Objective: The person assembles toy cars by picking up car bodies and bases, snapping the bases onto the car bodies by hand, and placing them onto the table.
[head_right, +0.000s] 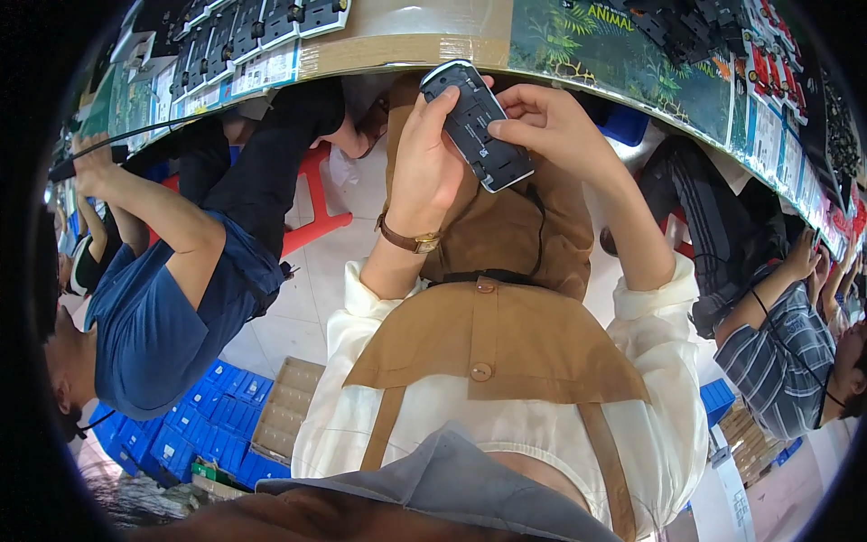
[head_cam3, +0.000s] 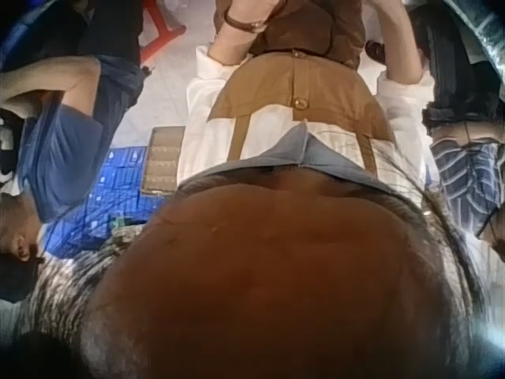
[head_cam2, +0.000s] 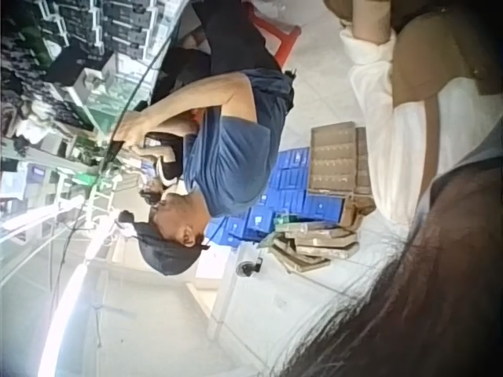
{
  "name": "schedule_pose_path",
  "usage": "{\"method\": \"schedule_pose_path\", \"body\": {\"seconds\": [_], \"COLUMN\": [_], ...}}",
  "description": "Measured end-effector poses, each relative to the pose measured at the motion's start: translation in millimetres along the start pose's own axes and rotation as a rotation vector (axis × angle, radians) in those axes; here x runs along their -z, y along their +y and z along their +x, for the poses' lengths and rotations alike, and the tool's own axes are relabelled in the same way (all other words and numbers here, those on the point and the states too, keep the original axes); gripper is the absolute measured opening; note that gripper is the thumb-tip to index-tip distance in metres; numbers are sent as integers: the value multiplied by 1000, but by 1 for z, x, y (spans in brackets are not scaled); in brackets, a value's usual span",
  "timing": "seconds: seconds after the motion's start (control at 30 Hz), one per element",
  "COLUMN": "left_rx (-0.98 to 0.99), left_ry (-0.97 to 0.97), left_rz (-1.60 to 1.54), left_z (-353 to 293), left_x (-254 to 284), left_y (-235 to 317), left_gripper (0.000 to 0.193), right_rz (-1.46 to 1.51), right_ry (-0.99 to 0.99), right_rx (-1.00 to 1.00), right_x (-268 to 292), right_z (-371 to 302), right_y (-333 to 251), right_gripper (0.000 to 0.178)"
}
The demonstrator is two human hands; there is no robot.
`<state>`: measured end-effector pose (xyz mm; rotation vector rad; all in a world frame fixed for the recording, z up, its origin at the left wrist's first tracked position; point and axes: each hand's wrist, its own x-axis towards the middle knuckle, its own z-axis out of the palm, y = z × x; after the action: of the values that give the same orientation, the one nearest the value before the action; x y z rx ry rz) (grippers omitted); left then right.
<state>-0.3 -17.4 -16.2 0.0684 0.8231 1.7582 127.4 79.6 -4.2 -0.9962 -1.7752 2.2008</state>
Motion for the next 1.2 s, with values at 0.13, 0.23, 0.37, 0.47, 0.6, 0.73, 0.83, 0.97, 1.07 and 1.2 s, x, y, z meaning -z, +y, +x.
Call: {"method": "schedule_pose_path", "body": {"seconds": [0.13, 0.23, 0.37, 0.47, 0.6, 0.73, 0.83, 0.97, 1.07, 1.2], "left_rx": [-14, -59, -85, -58, -91, -77, -57, -163, -199, -290], "left_ry": [-52, -93, -142, -207, -279, -245, -184, -192, -152, -48], "left_rz": [12, 75, 137, 153, 153, 132, 134, 272, 270, 304], "left_z": [-1, -5, -9, -11, -10, -9, -8, -6, -3, -3], "left_x": [1, 2, 9, 19, 20, 20, 18, 17, 16, 20], "left_y": [17, 24, 27, 26, 26, 26, 27, 25, 25, 27], "left_gripper": [30, 42, 49, 54, 58, 59, 60, 60, 62, 67], "right_rz": [-9, -105, -80, -19, 10, -13, 13, 24, 5, -87], "right_ry": [1, 26, 57, 130, 179, 175, 167, 140, 140, 178], "right_rx": [2, 7, 18, 68, 89, 81, 69, 82, 168, 83], "right_x": [-5, -7, -16, -22, -25, -21, -23, -21, -23, -21], "right_z": [9, 15, 15, 18, 20, 23, 26, 31, 36, 57], "right_y": [-5, -11, -23, -27, -28, -28, -25, -21, -19, -38], "right_gripper": [31, 30, 26, 25, 25, 24, 23, 28, 27, 24]}}
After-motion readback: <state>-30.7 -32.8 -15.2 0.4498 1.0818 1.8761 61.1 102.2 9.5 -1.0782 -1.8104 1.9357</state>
